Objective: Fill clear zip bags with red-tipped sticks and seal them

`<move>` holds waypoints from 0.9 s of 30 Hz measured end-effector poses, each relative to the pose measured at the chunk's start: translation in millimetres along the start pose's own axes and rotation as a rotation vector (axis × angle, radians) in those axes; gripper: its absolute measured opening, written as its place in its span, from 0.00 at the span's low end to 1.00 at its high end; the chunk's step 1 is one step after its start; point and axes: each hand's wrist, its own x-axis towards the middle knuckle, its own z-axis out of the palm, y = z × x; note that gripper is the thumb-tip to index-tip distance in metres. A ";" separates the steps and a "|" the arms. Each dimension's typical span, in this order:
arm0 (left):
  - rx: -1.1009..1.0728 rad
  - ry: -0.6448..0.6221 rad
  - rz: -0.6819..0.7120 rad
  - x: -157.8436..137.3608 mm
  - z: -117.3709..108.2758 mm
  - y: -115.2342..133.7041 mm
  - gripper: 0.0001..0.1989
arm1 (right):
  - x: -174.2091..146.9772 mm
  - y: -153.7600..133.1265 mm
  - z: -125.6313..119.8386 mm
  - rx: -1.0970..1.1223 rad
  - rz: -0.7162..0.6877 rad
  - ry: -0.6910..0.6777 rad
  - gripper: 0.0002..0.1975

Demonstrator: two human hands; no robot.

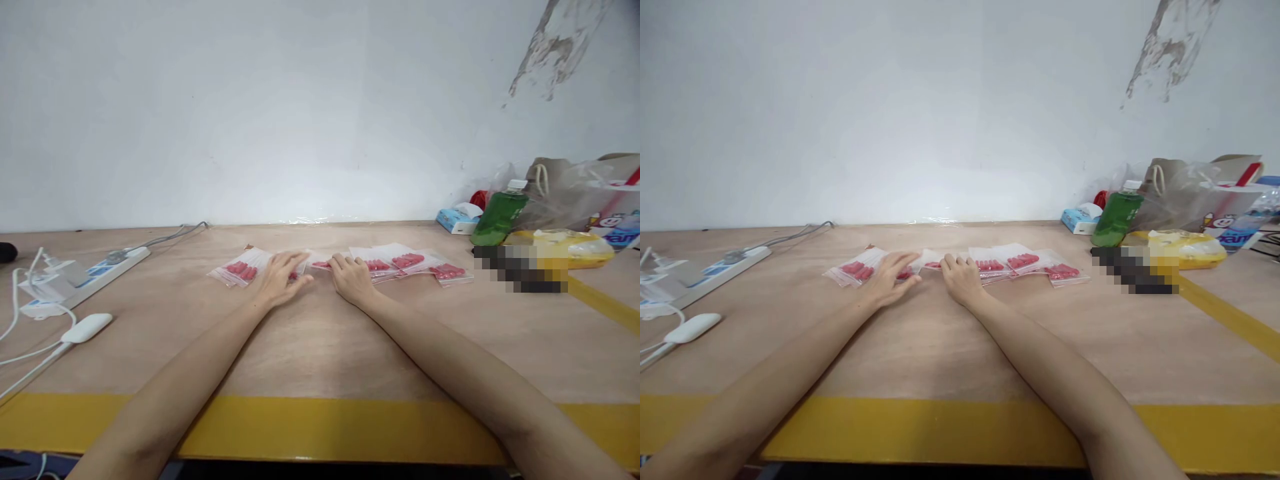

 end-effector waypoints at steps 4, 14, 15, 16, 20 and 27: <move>0.200 0.068 -0.486 -6.4 -24.2 -38.1 0.14 | 2.6 18.1 -5.0 0.071 0.038 0.104 0.12; 0.275 -0.228 -1.043 -36.0 -47.8 -103.0 0.28 | -43.6 141.4 -29.1 0.297 0.220 0.158 0.17; 0.265 -0.216 -1.043 -35.5 -47.3 -102.3 0.27 | -53.3 153.0 -30.9 0.282 0.246 0.136 0.18; 0.259 -0.202 -1.031 -34.6 -46.9 -101.1 0.26 | -62.5 163.5 -32.2 0.267 0.260 0.114 0.18; 0.252 -0.165 -0.978 -30.7 -47.5 -96.1 0.21 | -90.6 195.2 -32.4 0.239 0.269 0.061 0.17; 0.252 -0.026 -0.903 -33.5 -46.6 -102.8 0.14 | -106.0 202.3 -35.6 0.172 0.419 -0.184 0.17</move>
